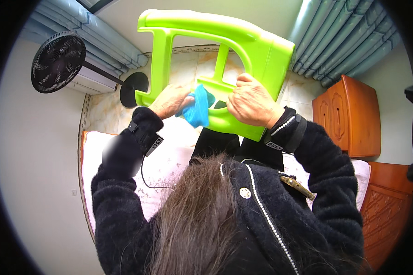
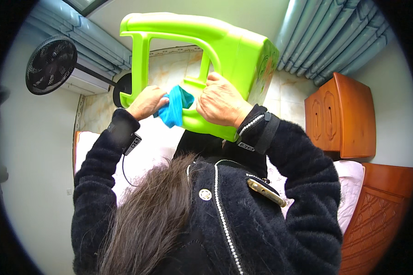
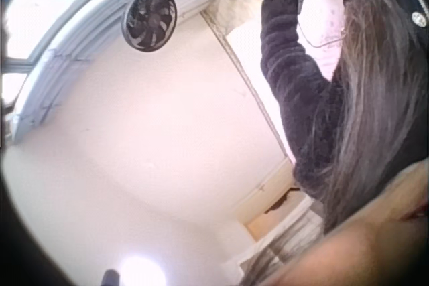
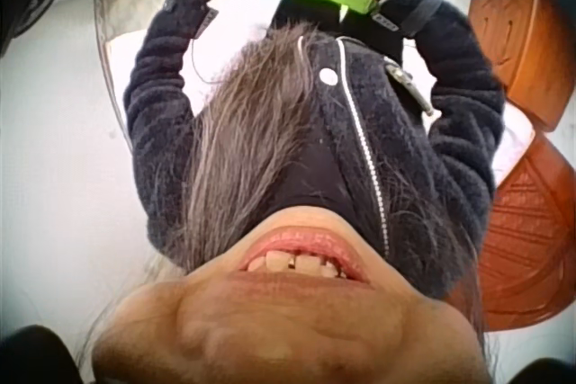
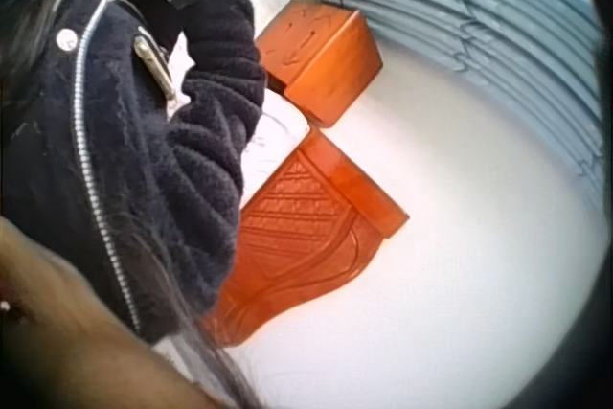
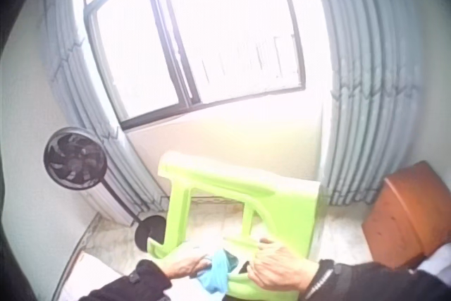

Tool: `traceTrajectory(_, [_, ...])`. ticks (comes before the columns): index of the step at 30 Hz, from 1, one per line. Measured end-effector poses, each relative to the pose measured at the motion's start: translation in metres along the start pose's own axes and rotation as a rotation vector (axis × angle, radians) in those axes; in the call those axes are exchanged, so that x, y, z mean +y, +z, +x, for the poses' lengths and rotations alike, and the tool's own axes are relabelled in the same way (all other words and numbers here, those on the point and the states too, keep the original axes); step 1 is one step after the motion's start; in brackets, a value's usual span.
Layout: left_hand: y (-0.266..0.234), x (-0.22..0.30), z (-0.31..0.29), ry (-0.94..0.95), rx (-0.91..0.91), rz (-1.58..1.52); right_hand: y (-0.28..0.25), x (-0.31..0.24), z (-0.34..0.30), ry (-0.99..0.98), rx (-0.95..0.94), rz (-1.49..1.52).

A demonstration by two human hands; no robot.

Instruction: The person wipes a green plastic stool with a blue cloth, cleaning the underside, sides, and top surface. Then the person wipes the exterior of a black electric fan, cleaning the grill and base.

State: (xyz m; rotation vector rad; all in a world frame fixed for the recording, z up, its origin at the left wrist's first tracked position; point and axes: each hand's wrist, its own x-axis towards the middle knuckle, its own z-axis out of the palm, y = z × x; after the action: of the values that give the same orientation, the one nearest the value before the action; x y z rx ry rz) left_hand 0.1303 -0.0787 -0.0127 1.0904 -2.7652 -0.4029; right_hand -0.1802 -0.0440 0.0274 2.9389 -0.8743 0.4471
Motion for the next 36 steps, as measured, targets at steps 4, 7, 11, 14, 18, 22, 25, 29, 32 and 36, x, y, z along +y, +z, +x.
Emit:
traceTrajectory(4, [-0.034,0.008,0.026,-0.648,0.456,-0.829,-0.001,-0.019,-0.001,0.005,-0.084,-0.029])
traceTrajectory(7, [-0.045,0.017,0.057,-0.604,0.818,-1.650,0.002,-0.033,0.002,-0.031,-0.165,-0.111])
traceTrajectory(11, [-0.035,0.012,0.081,-0.563,1.035,-1.841,0.007,-0.033,0.002,0.016,-0.136,-0.130])
traceTrajectory(14, [-0.031,0.002,0.093,-0.498,1.139,-1.945,0.010,-0.026,0.000,-0.033,-0.098,-0.100])
traceTrajectory(18, [-0.029,-0.006,0.119,-0.412,1.339,-1.953,0.014,-0.032,0.004,-0.062,-0.021,-0.059])
traceTrajectory(22, [-0.036,-0.009,0.141,-0.546,1.300,-1.944,0.012,-0.033,0.002,-0.043,-0.042,-0.040])
traceTrajectory(25, [-0.033,0.014,0.146,-0.573,1.298,-1.876,0.011,-0.030,-0.001,-0.057,-0.019,-0.031])
traceTrajectory(29, [-0.008,0.086,0.151,-0.652,1.073,-1.660,0.015,-0.029,-0.003,-0.086,0.032,-0.057])
traceTrajectory(32, [0.005,0.119,0.144,-0.468,1.050,-1.879,0.019,-0.035,-0.002,-0.080,-0.015,-0.091])
traceTrajectory(36, [-0.010,0.088,0.127,-0.578,0.959,-1.840,0.020,-0.039,0.000,-0.051,-0.032,-0.114])
